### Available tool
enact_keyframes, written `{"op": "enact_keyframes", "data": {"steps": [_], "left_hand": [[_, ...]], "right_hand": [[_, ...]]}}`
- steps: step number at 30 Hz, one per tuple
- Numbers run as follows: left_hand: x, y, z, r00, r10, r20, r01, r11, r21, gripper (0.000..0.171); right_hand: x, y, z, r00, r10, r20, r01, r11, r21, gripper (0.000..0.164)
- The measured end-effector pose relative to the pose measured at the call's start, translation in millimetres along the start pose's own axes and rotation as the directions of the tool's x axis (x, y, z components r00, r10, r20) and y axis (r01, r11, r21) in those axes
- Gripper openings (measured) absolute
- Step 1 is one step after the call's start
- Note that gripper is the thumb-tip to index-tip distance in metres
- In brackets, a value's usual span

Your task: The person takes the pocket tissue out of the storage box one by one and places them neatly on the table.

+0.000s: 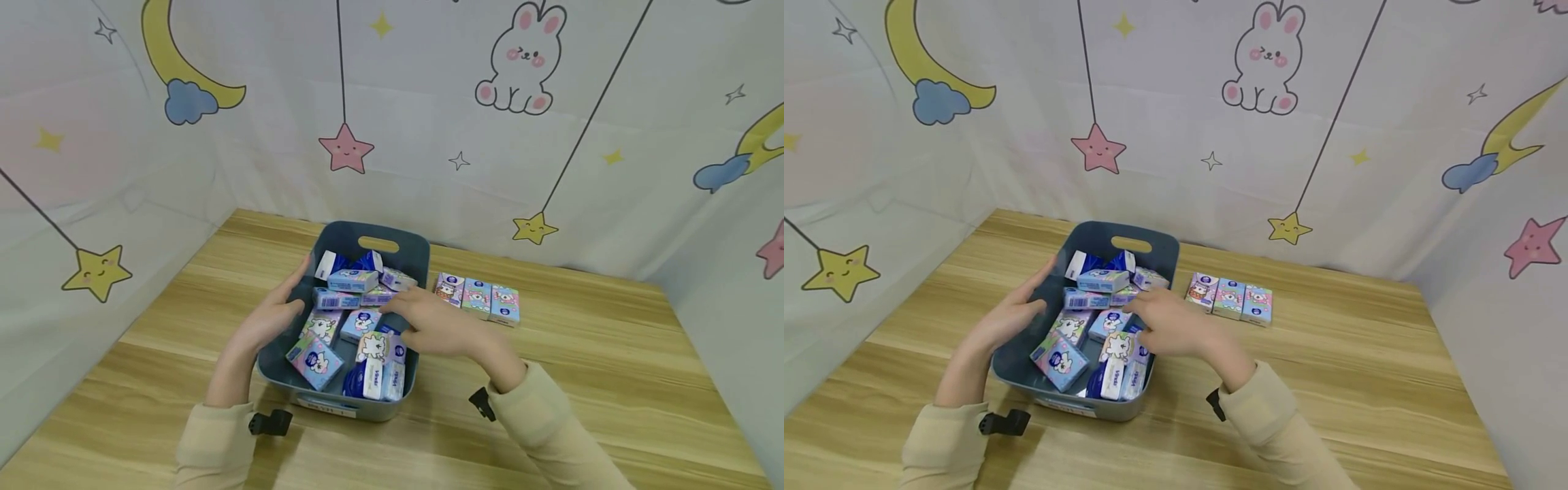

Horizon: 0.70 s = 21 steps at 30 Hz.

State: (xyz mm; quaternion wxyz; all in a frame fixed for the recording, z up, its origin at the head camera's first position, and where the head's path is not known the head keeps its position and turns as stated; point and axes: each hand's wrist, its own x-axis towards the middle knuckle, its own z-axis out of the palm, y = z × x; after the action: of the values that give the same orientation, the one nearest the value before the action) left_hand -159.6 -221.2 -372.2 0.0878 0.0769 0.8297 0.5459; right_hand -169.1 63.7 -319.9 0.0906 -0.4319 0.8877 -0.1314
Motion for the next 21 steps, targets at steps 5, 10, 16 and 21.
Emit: {"op": "enact_keyframes", "data": {"steps": [5, 10, 16, 21], "left_hand": [[-0.2, 0.7, 0.4, 1.000, -0.002, 0.000, 0.002, 1.000, 0.005, 0.074], [-0.2, 0.2, 0.7, 1.000, 0.003, 0.001, -0.003, 1.000, 0.004, 0.074], [-0.5, -0.1, 0.5, 1.000, 0.003, 0.002, -0.003, 1.000, 0.000, 0.075], [-1.2, 0.2, 0.0, 1.000, 0.001, 0.003, -0.001, 1.000, 0.002, 0.075]], "right_hand": [[12, -7, 4, 0.993, -0.041, 0.110, 0.043, 0.999, -0.013, 0.050], [20, -10, 8, 0.974, -0.049, 0.221, 0.052, 0.999, -0.006, 0.052], [26, -12, 10, 0.944, -0.015, 0.328, 0.053, 0.993, -0.105, 0.061], [32, -17, 11, 0.905, 0.073, 0.420, 0.003, 0.984, -0.178, 0.067]]}}
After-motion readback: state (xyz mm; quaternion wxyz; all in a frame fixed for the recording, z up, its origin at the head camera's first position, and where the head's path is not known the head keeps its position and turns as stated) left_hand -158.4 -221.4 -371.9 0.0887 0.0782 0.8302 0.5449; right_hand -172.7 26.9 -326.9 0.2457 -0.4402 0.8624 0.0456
